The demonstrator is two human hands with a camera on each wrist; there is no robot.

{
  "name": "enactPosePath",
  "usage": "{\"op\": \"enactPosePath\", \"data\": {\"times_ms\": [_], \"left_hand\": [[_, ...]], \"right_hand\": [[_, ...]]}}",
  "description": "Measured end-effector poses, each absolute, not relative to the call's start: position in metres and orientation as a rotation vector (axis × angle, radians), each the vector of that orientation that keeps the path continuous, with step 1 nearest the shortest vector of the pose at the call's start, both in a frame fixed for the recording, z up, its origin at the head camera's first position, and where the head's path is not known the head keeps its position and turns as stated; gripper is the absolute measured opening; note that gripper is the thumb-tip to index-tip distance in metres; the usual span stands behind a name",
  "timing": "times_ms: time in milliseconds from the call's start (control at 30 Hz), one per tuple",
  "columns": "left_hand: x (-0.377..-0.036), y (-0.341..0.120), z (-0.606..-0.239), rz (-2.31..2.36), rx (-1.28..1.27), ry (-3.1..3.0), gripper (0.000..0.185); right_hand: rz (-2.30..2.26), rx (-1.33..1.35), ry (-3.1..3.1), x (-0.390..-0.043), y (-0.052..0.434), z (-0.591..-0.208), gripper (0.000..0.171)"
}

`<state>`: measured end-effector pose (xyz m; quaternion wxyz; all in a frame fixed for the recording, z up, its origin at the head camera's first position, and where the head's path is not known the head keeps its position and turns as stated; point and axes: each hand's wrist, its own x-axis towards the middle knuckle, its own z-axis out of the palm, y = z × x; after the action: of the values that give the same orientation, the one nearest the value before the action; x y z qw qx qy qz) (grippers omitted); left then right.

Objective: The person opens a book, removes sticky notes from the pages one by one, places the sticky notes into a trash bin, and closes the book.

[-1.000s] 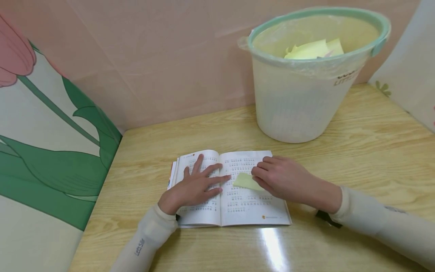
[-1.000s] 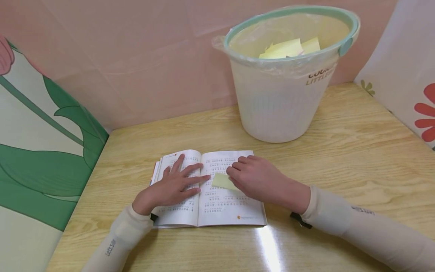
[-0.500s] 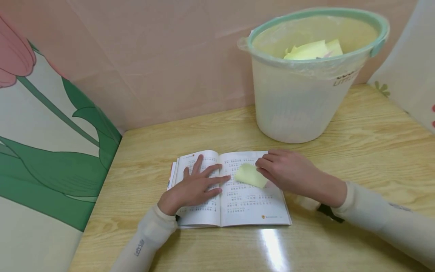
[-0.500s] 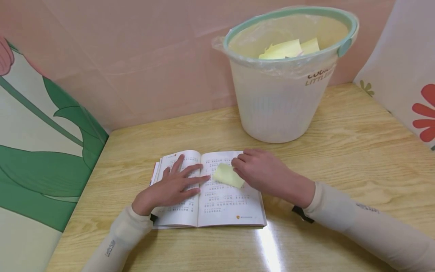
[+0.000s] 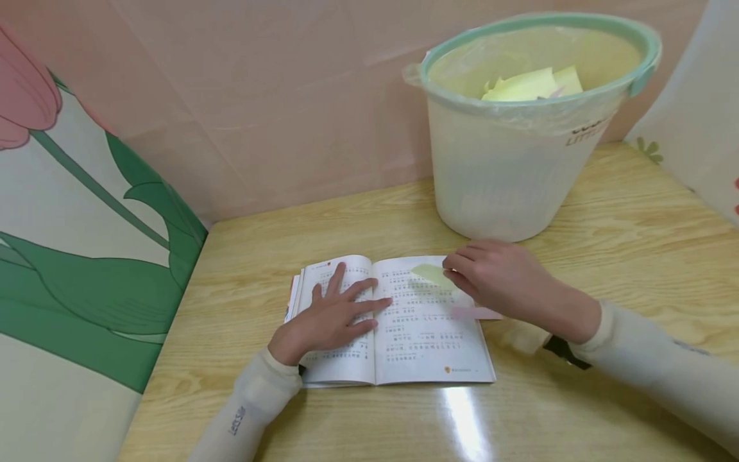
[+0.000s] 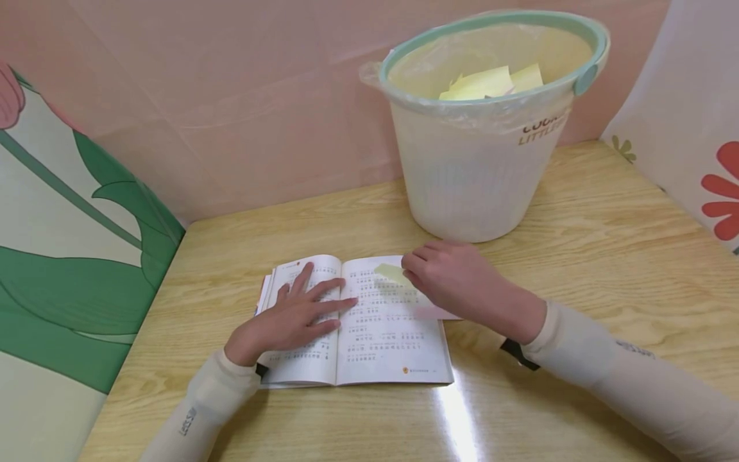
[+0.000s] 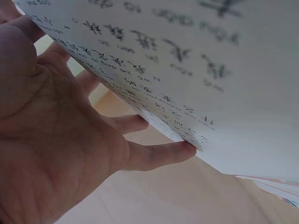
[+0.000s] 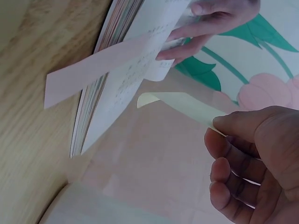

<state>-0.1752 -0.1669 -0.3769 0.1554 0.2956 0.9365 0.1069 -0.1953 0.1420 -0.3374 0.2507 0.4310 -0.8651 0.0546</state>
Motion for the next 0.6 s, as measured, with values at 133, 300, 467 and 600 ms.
{"op": "enactPosePath", "data": {"times_ms": [133, 300, 467, 600], "left_hand": [[-0.176, -0.167, -0.377, 0.312, 0.846, 2.678, 0.044], [-0.176, -0.166, -0.376, 0.312, 0.834, 2.677, 0.044], [-0.176, -0.166, -0.377, 0.311, 0.831, 2.674, 0.044], [-0.176, -0.167, -0.378, 0.311, 0.836, 2.675, 0.044]], "right_hand": [[0.160, 1.175, -2.335, -0.197, 0.144, -0.334, 0.011], [0.202, 1.163, -2.285, -0.199, 0.147, -0.328, 0.012], [0.287, 1.146, -2.212, -0.199, 0.149, -0.317, 0.012], [0.344, 1.120, -2.158, -0.198, 0.152, -0.307, 0.012]]}}
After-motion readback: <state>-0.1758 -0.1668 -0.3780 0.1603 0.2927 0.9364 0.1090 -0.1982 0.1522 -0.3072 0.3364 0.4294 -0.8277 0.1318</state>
